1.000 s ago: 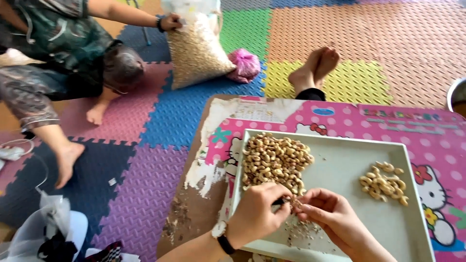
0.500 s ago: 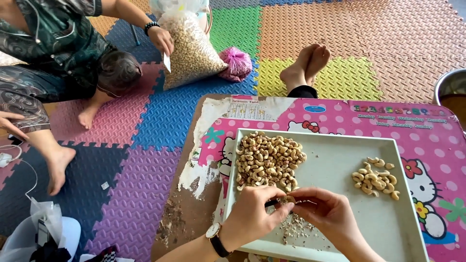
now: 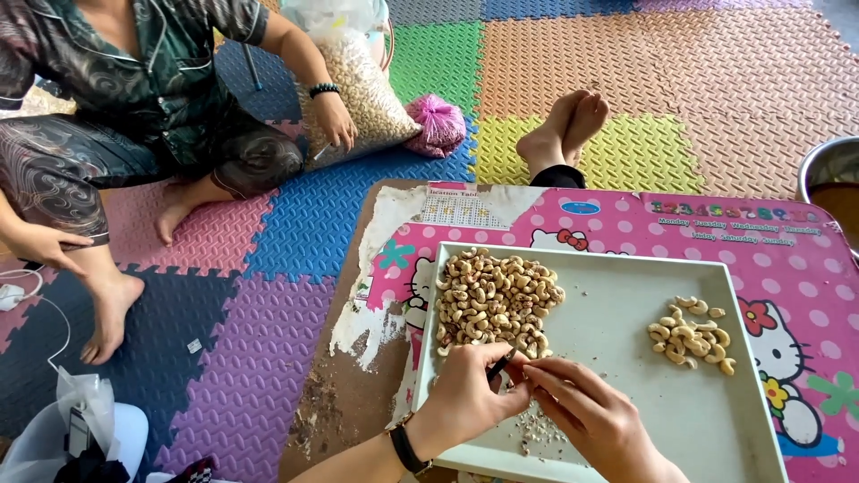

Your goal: A person sits on the floor and manually peels the skins off of cashews, sorting them into piles on a tray.

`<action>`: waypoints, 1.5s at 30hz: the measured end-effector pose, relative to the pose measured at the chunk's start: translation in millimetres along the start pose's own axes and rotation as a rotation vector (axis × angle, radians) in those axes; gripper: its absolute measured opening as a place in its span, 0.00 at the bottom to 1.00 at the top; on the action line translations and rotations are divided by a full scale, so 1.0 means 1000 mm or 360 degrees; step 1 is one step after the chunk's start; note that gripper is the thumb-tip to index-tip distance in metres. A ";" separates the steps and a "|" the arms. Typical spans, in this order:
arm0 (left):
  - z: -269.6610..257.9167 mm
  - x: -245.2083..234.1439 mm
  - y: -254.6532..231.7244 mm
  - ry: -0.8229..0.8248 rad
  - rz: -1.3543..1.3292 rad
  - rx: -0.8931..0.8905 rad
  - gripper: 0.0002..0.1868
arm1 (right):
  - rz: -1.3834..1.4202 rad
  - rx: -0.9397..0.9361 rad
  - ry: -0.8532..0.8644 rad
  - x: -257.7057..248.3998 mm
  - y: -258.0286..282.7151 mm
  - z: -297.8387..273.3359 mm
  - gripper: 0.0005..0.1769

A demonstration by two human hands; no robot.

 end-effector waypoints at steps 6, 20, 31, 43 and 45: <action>0.001 0.002 0.005 -0.0010 -0.0064 -0.0011 0.08 | -0.0074 0.0010 0.0035 0.000 -0.007 -0.005 0.21; -0.008 0.000 -0.008 0.0091 -0.0057 0.0208 0.07 | 0.0093 0.0223 0.0120 0.016 -0.039 -0.014 0.22; -0.015 0.001 -0.019 0.0098 0.0107 0.0233 0.09 | 0.0011 0.0250 0.0128 0.019 -0.037 -0.017 0.19; -0.021 0.003 -0.020 0.0054 0.0171 0.0300 0.10 | 0.0016 0.0443 0.0089 0.028 -0.050 -0.019 0.14; -0.019 0.003 -0.018 0.0064 0.0175 0.0287 0.10 | 0.0064 0.0454 0.0119 0.031 -0.054 -0.018 0.16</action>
Point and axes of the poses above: each hand's wrist, its own z-axis towards the middle knuckle, its own x-axis out of the palm, y = z × x, the point moved 9 cm from there along z, towards the middle knuckle, and after that the axes turned 14 degrees about y, right-handed, at the moved point
